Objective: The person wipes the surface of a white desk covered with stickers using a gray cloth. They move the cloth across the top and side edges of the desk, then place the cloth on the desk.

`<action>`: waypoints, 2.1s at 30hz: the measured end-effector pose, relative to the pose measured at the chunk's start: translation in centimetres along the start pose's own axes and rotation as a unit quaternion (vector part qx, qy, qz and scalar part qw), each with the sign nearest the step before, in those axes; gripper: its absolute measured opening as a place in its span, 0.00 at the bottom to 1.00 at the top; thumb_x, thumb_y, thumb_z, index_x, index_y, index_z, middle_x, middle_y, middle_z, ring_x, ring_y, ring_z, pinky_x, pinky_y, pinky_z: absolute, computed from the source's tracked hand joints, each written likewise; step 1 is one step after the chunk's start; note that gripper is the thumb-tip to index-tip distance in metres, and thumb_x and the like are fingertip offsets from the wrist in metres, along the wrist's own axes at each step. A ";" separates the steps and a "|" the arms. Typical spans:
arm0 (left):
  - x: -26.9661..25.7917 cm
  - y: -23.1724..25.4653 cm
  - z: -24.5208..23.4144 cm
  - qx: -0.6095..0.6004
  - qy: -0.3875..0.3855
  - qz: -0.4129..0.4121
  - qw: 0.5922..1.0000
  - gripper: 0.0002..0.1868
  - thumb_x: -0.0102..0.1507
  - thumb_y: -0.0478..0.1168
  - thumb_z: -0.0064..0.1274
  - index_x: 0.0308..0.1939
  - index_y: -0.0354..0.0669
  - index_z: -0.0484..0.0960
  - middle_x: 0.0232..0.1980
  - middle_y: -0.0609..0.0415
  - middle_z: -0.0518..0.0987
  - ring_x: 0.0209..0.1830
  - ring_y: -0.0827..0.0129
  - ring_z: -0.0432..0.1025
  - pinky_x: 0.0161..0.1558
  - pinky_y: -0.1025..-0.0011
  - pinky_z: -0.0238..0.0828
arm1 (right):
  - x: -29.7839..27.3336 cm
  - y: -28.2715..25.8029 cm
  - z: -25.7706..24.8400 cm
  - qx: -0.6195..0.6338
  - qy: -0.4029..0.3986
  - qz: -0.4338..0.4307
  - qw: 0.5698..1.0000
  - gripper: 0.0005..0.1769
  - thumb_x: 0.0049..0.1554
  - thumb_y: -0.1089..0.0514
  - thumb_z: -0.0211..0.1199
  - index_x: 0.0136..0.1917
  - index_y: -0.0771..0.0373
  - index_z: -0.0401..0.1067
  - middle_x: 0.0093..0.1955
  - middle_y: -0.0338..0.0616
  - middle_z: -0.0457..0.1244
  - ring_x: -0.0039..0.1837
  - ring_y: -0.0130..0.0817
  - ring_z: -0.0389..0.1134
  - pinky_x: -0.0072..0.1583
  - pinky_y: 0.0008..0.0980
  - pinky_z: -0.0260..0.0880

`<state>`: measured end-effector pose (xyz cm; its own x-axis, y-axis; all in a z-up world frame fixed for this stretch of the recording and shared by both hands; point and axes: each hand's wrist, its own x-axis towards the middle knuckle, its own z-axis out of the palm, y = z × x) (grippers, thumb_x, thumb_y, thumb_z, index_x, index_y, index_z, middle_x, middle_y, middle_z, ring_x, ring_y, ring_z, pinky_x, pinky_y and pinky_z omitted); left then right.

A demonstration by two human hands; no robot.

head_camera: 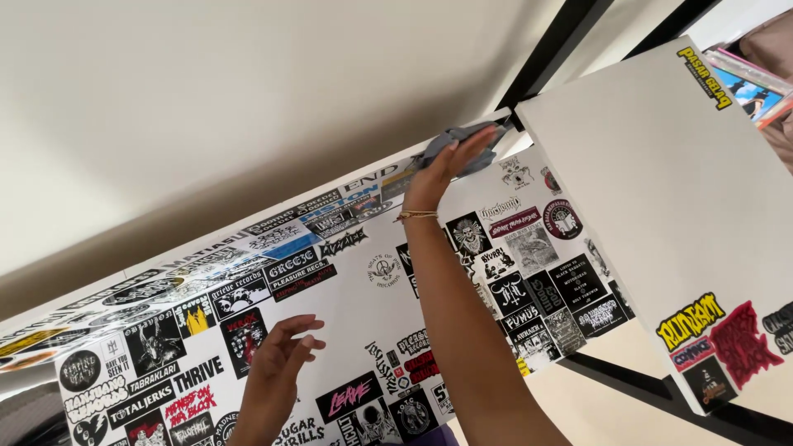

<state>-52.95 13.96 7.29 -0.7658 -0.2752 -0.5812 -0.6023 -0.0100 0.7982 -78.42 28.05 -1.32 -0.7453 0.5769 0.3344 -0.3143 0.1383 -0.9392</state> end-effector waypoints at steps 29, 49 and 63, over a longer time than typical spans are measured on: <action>1.7 -1.5 -2.3 0.238 0.021 0.037 0.970 0.14 0.56 0.47 0.41 0.46 0.57 0.73 0.49 0.69 0.76 0.42 0.77 0.72 0.46 0.74 0.65 | 0.9 0.3 0.3 0.046 0.028 0.000 0.999 0.30 0.61 0.44 0.31 0.71 0.55 0.28 0.75 0.43 0.24 0.76 0.37 0.24 0.73 0.36 0.24; 6.8 4.4 -2.7 0.568 0.228 0.452 0.649 0.32 0.57 0.49 0.41 0.62 0.40 0.57 0.67 0.45 0.53 0.68 0.56 0.48 0.65 0.60 0.42 | 0.3 2.8 -0.7 0.161 0.049 0.313 0.935 0.34 0.53 0.41 0.34 0.70 0.41 0.28 0.73 0.50 0.28 0.73 0.50 0.30 0.68 0.49 0.34; 7.6 3.9 -3.3 0.573 0.196 0.426 0.672 0.36 0.57 0.51 0.38 0.66 0.42 0.50 0.69 0.45 0.48 0.69 0.54 0.43 0.65 0.55 0.37 | -0.2 8.9 -0.7 0.060 0.015 0.174 0.983 0.34 0.55 0.35 0.27 0.69 0.43 0.22 0.74 0.49 0.22 0.74 0.47 0.27 0.69 0.52 0.30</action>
<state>-60.38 8.70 6.46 -0.9597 0.0540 0.2757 0.0667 0.9971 0.0370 -80.62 29.74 -9.86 -0.8025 0.5966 -0.0090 -0.1127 -0.1664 -0.9796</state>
